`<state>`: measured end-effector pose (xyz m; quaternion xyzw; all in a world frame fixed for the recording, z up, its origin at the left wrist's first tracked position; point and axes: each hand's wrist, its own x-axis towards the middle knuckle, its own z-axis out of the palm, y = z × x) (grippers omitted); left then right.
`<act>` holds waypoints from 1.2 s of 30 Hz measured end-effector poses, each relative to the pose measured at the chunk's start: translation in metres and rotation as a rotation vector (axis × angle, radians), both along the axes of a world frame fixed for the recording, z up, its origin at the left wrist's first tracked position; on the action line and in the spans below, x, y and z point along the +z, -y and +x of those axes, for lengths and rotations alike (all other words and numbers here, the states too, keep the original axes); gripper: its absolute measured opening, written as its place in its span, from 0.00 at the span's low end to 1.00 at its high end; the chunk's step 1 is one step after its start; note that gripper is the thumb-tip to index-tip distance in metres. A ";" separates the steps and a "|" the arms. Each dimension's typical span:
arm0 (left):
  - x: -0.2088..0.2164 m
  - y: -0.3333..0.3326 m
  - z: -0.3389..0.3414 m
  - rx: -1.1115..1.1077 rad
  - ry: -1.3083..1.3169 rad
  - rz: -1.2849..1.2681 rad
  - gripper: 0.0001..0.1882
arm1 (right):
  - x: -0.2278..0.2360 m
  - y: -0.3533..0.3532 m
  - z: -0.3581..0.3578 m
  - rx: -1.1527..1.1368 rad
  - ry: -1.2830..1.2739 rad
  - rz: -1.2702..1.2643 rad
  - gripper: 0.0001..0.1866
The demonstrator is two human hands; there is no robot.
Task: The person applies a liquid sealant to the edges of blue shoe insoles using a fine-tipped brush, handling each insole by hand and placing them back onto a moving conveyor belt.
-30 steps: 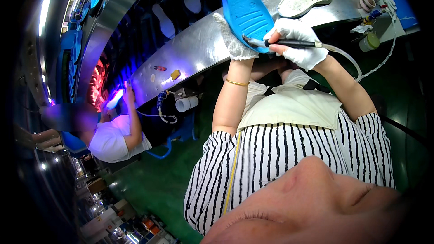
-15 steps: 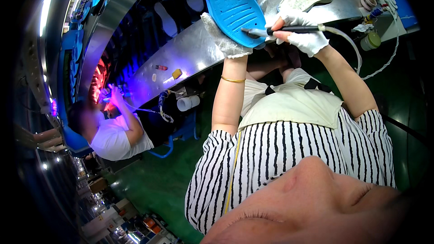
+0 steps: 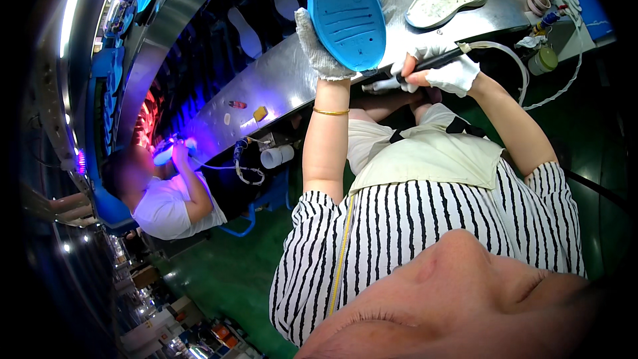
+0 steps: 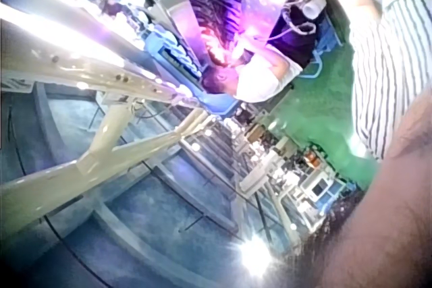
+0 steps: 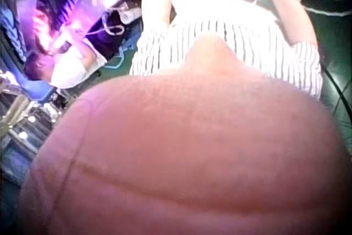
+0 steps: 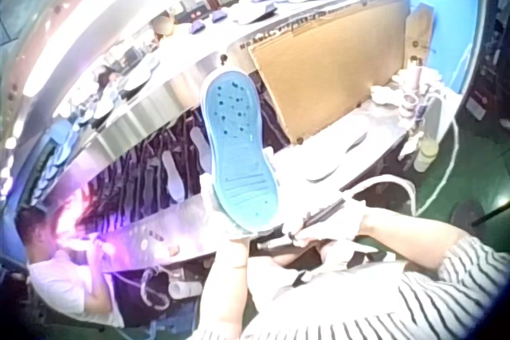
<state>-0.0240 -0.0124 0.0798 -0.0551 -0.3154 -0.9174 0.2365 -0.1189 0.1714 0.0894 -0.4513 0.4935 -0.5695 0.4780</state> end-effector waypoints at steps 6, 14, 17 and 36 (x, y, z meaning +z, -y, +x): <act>-0.001 0.003 0.000 0.020 0.091 0.092 0.37 | 0.020 0.003 -0.005 -0.107 -0.145 -0.225 0.06; 0.019 0.012 -0.008 -0.037 0.459 0.043 0.23 | 0.008 0.028 -0.021 -0.009 -0.587 -0.379 0.06; 0.024 0.009 -0.010 -0.148 0.592 -0.009 0.23 | 0.018 0.028 -0.020 0.040 -0.464 -0.132 0.05; 0.008 -0.007 -0.005 -0.134 0.350 0.122 0.34 | 0.019 0.009 -0.029 -0.185 -0.268 -0.189 0.07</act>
